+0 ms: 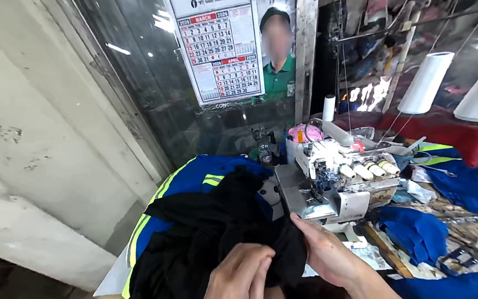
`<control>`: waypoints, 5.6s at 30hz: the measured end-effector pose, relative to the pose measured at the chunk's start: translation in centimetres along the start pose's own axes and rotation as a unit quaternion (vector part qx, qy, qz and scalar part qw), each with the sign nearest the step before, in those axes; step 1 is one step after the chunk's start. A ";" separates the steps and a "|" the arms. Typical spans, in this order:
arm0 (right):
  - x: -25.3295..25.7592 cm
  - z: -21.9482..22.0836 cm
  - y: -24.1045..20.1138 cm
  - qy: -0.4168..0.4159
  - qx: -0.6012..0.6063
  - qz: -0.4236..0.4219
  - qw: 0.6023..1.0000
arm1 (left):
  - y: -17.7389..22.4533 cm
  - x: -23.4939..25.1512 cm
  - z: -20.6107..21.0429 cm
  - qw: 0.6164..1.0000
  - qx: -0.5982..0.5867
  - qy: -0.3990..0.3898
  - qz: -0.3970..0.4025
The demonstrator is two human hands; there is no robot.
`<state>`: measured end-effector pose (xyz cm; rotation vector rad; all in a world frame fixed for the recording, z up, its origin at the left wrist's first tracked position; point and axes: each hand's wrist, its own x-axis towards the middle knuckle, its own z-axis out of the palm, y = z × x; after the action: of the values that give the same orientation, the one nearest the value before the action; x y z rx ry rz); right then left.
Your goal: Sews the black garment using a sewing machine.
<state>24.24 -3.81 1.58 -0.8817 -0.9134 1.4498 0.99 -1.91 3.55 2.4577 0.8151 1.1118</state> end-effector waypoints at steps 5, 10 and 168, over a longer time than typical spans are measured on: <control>0.6 1.3 -0.5 0.102 -0.005 -0.012 0.995 | -3.0 1.2 1.9 0.984 0.175 -0.017 -0.023; 1.0 0.7 -0.9 0.103 0.010 0.004 0.995 | -1.3 2.7 1.6 0.975 0.203 -0.043 -0.077; 3.7 -5.0 2.5 0.487 -0.141 -0.283 0.814 | -8.0 21.3 11.7 0.959 0.161 -0.221 0.070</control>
<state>27.48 0.03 -2.81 -1.2493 -0.5028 0.2249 18.31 16.84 4.36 2.9132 0.7330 0.4506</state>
